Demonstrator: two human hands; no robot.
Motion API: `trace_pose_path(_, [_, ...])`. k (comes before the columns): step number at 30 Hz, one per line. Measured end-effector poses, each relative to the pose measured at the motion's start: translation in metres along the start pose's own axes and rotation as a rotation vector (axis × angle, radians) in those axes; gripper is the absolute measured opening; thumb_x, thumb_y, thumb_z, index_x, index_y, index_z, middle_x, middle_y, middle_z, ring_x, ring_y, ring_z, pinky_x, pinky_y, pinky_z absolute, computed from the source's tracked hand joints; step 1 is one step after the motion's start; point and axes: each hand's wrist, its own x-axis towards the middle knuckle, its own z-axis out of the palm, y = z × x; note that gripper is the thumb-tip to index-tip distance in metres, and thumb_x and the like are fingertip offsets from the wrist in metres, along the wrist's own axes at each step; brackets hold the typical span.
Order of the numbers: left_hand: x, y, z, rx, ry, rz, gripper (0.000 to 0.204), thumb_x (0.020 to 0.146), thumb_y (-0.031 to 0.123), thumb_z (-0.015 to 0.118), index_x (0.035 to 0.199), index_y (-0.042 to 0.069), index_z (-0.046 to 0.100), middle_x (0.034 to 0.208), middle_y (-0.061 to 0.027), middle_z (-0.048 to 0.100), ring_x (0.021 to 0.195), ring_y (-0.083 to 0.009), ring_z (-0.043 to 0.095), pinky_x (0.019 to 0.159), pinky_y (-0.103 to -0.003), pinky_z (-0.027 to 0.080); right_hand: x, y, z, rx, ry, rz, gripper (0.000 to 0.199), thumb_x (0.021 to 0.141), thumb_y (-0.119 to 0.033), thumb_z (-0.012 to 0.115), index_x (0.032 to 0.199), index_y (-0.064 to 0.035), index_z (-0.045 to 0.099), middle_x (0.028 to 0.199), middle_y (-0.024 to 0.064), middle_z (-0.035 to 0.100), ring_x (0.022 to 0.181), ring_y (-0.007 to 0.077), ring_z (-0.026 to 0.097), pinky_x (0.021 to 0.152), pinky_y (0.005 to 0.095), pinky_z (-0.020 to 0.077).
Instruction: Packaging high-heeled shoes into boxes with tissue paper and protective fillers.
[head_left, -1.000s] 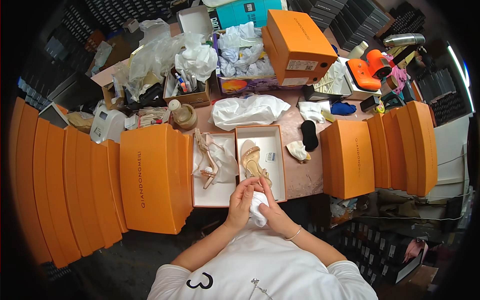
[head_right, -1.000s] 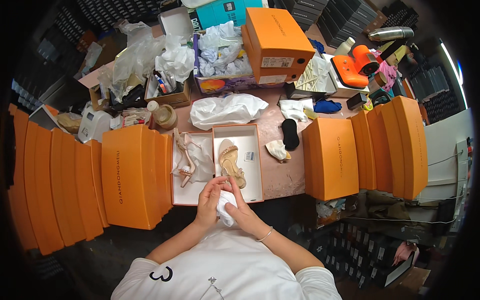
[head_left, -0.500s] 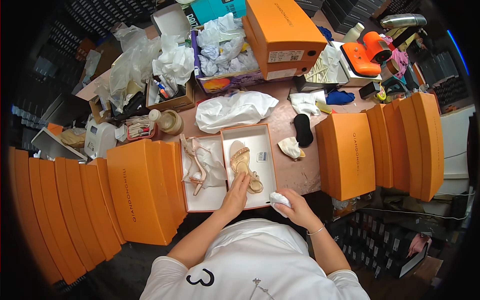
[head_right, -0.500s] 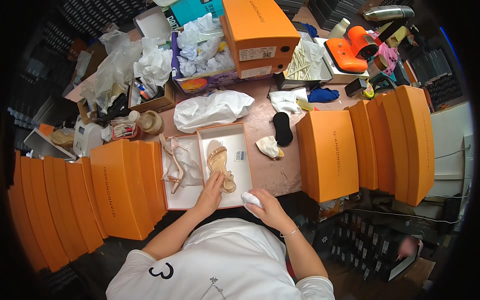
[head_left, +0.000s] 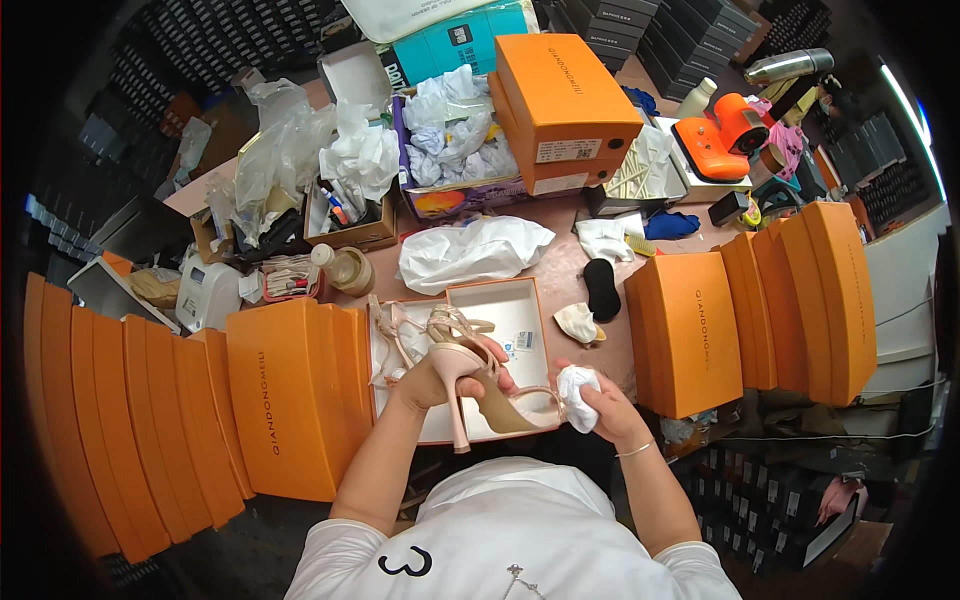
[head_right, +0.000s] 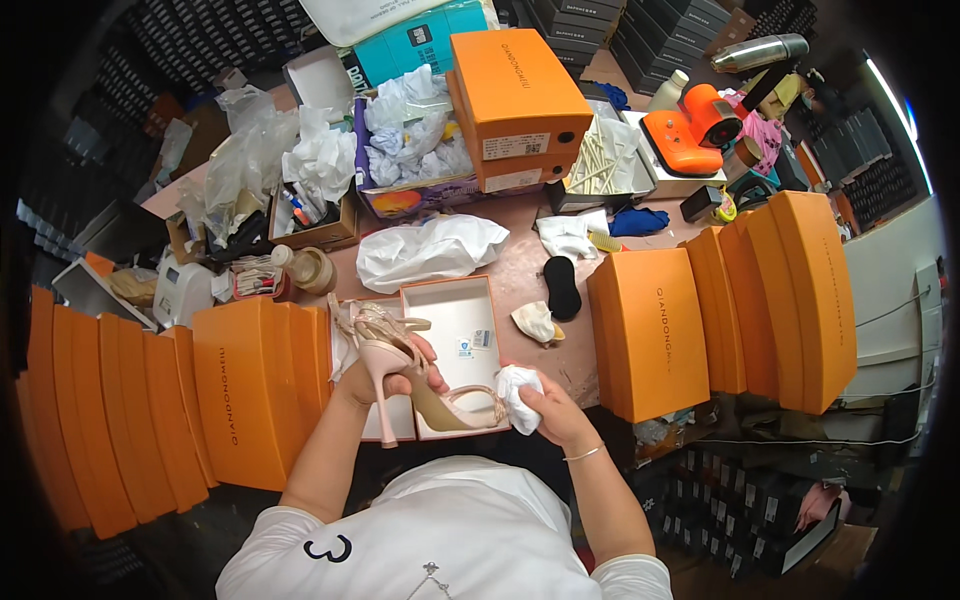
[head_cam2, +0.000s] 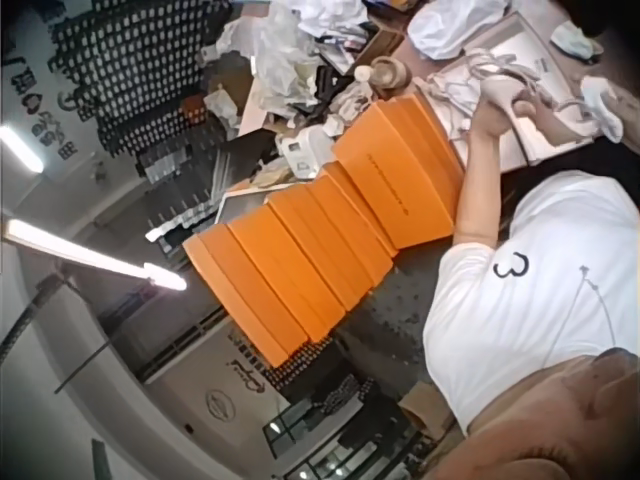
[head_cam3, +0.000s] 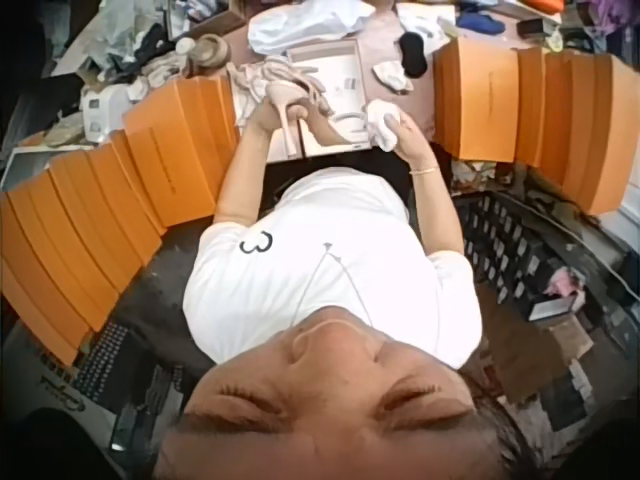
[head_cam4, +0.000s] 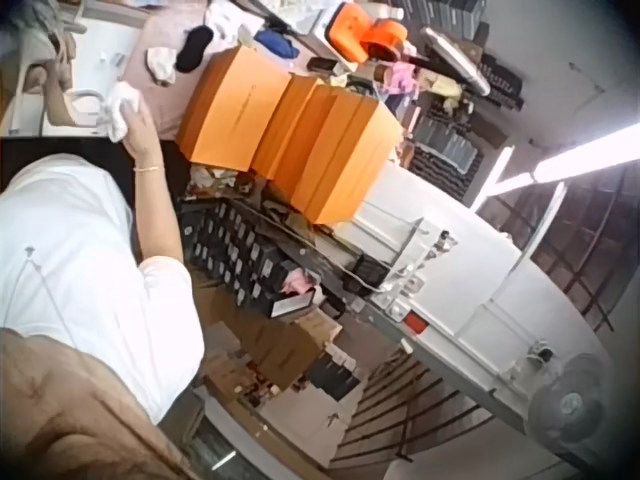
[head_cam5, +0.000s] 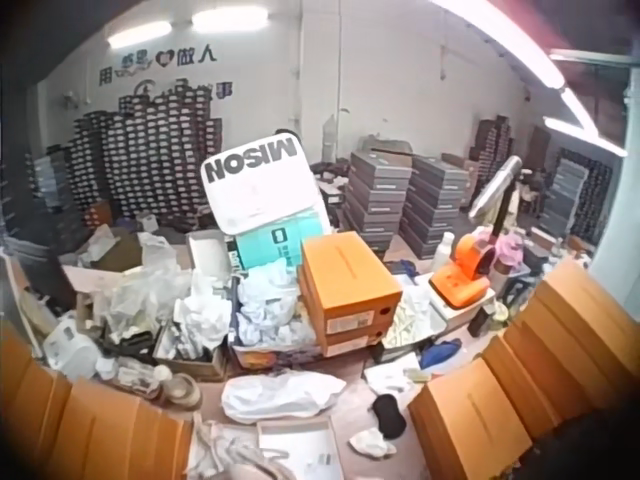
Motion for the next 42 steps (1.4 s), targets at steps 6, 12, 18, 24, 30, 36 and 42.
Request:
trace_pose_path(6, [-0.031, -0.017, -0.018, -0.185, 0.068, 0.006, 0.066, 0.068, 0.041, 0.083, 0.110, -0.002, 0.057, 0.090, -0.0114, 0.066, 0.083, -0.0243, 0.067, 0.079, -0.037, 0.055, -0.002, 0.045, 0.062, 0.569, -0.283, 0.364, 0.057, 0.093, -0.030, 0.056, 0.135, 0.0029, 0.034, 0.142, 0.0251, 0.035, 0.125, 0.0367, 0.046, 0.095, 0.0541, 0.0463])
trace_pose_path(12, [-0.044, -0.028, 0.010, -0.059, 0.484, -0.096, 0.057, 0.090, 0.044, 0.059, 0.122, -0.002, 0.047, 0.108, -0.0143, 0.060, 0.095, -0.0229, 0.064, 0.081, -0.034, 0.053, -0.001, 0.022, 0.088, -0.294, -0.192, 0.053, 0.043, 0.093, -0.021, 0.059, 0.129, -0.0037, 0.046, 0.124, 0.0158, 0.056, 0.105, 0.0218, 0.059, 0.089, 0.0340, 0.0480])
trace_pose_path(18, [-0.064, -0.066, 0.010, -0.196, 0.510, -0.176, 0.060, 0.098, 0.053, 0.036, 0.126, 0.000, 0.044, 0.112, -0.0126, 0.058, 0.096, -0.0196, 0.062, 0.085, -0.033, 0.052, 0.000, -0.001, 0.106, -1.108, -0.045, -0.356, 0.034, 0.088, -0.014, 0.059, 0.118, -0.0008, 0.051, 0.105, 0.0125, 0.054, 0.095, 0.0213, 0.054, 0.083, 0.0296, 0.0449])
trace_pose_path(24, [-0.064, -0.060, 0.034, -0.695, 0.405, -0.198, 0.085, 0.086, 0.074, 0.030, 0.134, 0.005, 0.042, 0.122, -0.0140, 0.056, 0.107, -0.0238, 0.059, 0.086, -0.037, 0.053, 0.028, 0.012, 0.134, -1.316, -0.159, -0.683, 0.028, 0.075, 0.001, 0.066, 0.102, -0.0031, 0.059, 0.097, 0.0121, 0.055, 0.088, 0.0285, 0.053, 0.079, 0.0355, 0.0432])
trace_pose_path(30, [-0.074, -0.074, 0.029, -0.624, 0.389, -0.124, 0.072, 0.093, 0.060, 0.038, 0.135, 0.002, 0.039, 0.126, -0.0173, 0.053, 0.114, -0.0249, 0.055, 0.098, -0.037, 0.046, 0.018, 0.041, 0.135, -1.412, -0.241, -0.554, 0.032, 0.091, -0.032, 0.055, 0.106, -0.0047, 0.061, 0.092, 0.0107, 0.058, 0.088, 0.0300, 0.054, 0.080, 0.0383, 0.0415])
trace_pose_path(36, [-0.072, -0.094, 0.035, -0.726, 0.345, -0.281, 0.056, 0.101, 0.044, 0.032, 0.133, -0.001, 0.040, 0.124, -0.0209, 0.053, 0.113, -0.0281, 0.056, 0.093, -0.039, 0.050, 0.021, 0.032, 0.130, -1.170, -0.343, 0.075, 0.029, 0.088, -0.029, 0.061, 0.099, -0.0017, 0.062, 0.085, 0.0175, 0.059, 0.084, 0.0333, 0.056, 0.075, 0.0391, 0.0456])
trace_pose_path(42, [-0.068, -0.071, 0.035, -0.772, 0.413, -0.241, 0.054, 0.100, 0.044, 0.035, 0.132, 0.001, 0.041, 0.119, -0.0160, 0.057, 0.103, -0.0240, 0.062, 0.084, -0.035, 0.056, 0.007, 0.036, 0.134, -1.291, -0.169, -0.598, 0.026, 0.081, -0.014, 0.069, 0.105, -0.0054, 0.064, 0.099, 0.0087, 0.061, 0.096, 0.0258, 0.056, 0.087, 0.0382, 0.0403])
